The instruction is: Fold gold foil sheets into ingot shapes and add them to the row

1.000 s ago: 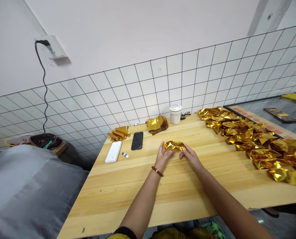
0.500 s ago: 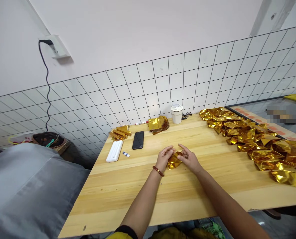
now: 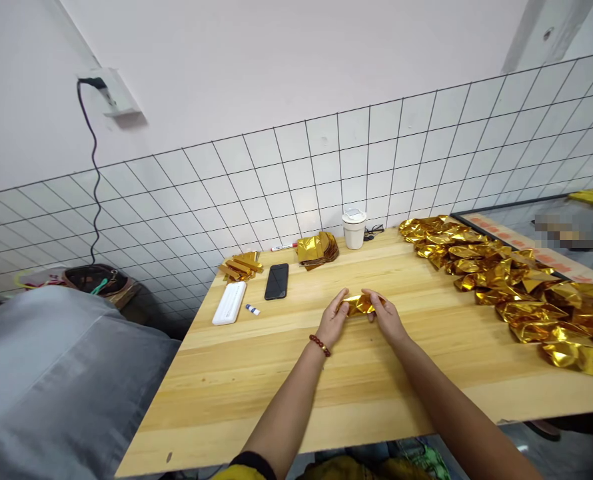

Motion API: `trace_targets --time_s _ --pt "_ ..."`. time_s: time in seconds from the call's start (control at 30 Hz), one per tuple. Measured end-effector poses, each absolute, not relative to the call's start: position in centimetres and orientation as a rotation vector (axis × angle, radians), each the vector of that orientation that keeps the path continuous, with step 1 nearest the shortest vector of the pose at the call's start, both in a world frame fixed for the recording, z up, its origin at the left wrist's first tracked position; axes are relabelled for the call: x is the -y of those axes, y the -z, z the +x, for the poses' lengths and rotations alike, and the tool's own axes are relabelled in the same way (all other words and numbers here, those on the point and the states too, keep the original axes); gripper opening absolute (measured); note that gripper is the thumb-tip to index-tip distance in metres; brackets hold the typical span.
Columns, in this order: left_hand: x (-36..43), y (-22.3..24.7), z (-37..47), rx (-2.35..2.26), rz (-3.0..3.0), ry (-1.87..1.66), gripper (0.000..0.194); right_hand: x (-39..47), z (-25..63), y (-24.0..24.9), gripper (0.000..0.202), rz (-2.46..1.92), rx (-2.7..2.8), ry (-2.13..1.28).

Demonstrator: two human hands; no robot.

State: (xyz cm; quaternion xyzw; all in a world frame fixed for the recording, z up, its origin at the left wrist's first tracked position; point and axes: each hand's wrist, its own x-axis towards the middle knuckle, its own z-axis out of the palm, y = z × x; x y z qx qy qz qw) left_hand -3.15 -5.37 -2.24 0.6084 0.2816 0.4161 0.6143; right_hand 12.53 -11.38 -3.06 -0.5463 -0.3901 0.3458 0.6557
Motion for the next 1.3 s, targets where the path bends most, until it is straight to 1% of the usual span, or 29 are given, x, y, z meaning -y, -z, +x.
trace_targets --time_s 0.07,0.17,0.37,0.47,0.57,0.73,1.1,1.3 --pt "5.5 2.0 -3.2 -0.664 1.447 -0.984 0.056 11.6 12.4 3.0 0.062 -1.265 0.997 -0.809" --pt "5.2 2.0 -3.2 -0.662 1.372 -1.030 0.057 11.9 12.2 3.0 0.062 -1.335 1.137 -0.796" --pt "4.5 3.1 -2.8 -0.712 1.117 -1.157 0.055 12.1 11.9 2.6 0.052 -1.346 1.272 -0.752" --pt "4.7 3.2 -2.5 -0.725 1.125 -1.198 0.049 12.0 11.9 2.8 0.052 -1.337 1.278 -0.763" --pt "5.1 2.8 -2.4 -0.715 1.226 -1.186 0.044 11.9 12.2 3.2 0.057 -1.333 1.243 -0.797" --pt "5.2 2.5 -2.7 -0.720 1.346 -1.163 0.041 11.9 12.5 3.4 0.061 -1.324 1.224 -0.847" --pt "5.6 1.9 -2.7 -0.711 1.421 -1.153 0.043 11.9 12.6 3.4 0.063 -1.321 1.193 -0.880" --pt "5.8 1.7 -2.7 -0.689 1.420 -1.135 0.041 12.1 12.3 2.9 0.058 -1.264 1.215 -0.864"
